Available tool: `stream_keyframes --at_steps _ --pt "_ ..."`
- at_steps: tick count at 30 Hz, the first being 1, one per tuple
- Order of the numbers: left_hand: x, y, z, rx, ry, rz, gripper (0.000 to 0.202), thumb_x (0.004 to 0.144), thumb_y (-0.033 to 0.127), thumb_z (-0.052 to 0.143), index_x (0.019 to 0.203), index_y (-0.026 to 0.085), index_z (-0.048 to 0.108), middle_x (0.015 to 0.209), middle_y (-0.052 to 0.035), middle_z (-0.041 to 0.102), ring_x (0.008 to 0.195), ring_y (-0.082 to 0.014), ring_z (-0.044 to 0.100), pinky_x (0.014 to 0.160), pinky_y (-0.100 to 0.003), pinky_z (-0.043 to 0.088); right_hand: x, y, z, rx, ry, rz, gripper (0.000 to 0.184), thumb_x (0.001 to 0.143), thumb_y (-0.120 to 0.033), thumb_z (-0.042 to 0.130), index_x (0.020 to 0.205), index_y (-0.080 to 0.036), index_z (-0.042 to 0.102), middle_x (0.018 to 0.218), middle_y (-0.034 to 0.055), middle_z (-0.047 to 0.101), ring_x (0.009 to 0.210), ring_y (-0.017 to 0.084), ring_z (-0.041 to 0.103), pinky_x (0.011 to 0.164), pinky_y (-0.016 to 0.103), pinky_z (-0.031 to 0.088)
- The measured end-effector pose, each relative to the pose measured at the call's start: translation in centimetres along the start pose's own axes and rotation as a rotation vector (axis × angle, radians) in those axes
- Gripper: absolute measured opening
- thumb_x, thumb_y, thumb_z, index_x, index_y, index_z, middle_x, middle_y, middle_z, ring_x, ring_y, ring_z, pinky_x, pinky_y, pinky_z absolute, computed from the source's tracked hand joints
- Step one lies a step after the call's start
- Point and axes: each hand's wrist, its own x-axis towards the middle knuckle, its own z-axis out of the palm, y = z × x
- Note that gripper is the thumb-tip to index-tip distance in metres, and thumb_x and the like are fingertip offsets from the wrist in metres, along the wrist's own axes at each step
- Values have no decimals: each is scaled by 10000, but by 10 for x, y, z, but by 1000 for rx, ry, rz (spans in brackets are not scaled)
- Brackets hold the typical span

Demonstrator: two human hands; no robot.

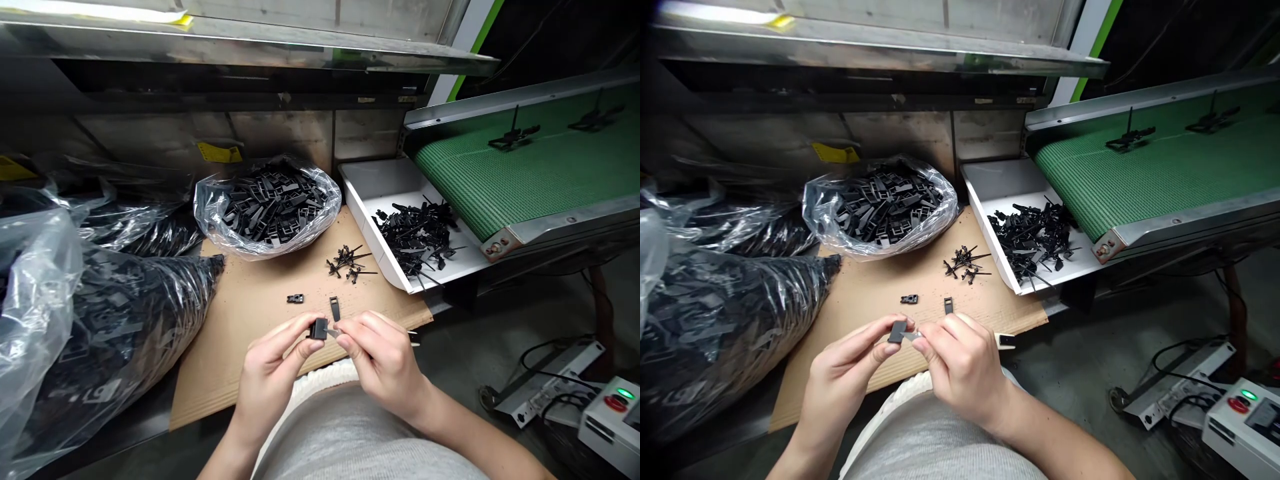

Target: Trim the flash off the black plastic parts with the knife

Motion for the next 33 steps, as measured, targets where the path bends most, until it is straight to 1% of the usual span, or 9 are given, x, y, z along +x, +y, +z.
stream_keyframes --at_steps 3,5,8,10,12,15,18,30,33 --pt "-4 1 -1 -17 -33 -12 233 748 186 638 932 320 685 917 52 707 844 -119 645 787 -152 483 3 13 -6 -14 106 103 188 872 -162 442 886 -137 628 774 81 634 706 175 571 636 294 437" --pt "-5 1 -2 2 -12 -25 221 753 196 635 934 313 684 920 46 705 850 -124 641 798 -165 482 2 16 -12 70 136 157 162 873 -173 454 907 -152 610 752 58 625 684 156 569 629 275 438" --pt "-4 0 -2 47 3 -14 227 762 198 625 957 304 674 935 37 699 883 -131 632 830 -182 470 -1 8 -16 339 -20 258 186 909 -196 389 867 -175 569 686 9 604 562 104 538 536 221 423" --pt "-2 0 -2 67 -18 11 253 776 186 607 991 310 657 963 39 692 905 -130 626 848 -185 463 0 0 -15 436 -137 312 236 924 -200 345 798 -177 544 672 -3 587 509 82 505 503 205 403" --pt "-1 1 -1 83 -31 45 289 781 163 597 1015 327 643 992 53 684 921 -115 621 856 -166 454 3 -7 -12 402 -168 291 248 914 -194 364 727 -175 526 642 -12 548 521 82 484 523 208 388" --pt "-1 3 0 98 -38 104 322 777 129 593 1020 334 638 1011 68 678 941 -103 612 859 -143 445 10 -12 -7 327 -141 207 239 889 -179 416 668 -177 509 597 -24 495 562 94 468 544 213 364" --pt "-1 5 0 100 -36 127 327 778 108 583 1020 320 641 1008 55 679 942 -116 614 851 -161 458 13 -13 -6 305 -131 178 253 884 -182 421 645 -178 502 578 -26 484 549 97 452 527 215 350" --pt "2 4 2 78 -11 79 285 759 124 609 971 304 672 971 43 697 896 -122 636 819 -160 476 13 -10 -5 321 -183 188 258 874 -186 431 637 -170 533 567 -22 517 524 94 475 507 206 358" --pt "4 0 3 83 16 17 236 759 161 615 959 269 682 957 16 702 874 -147 645 796 -195 495 11 -13 -4 346 -276 177 250 868 -176 440 648 -163 557 596 -9 564 559 97 521 545 199 387"
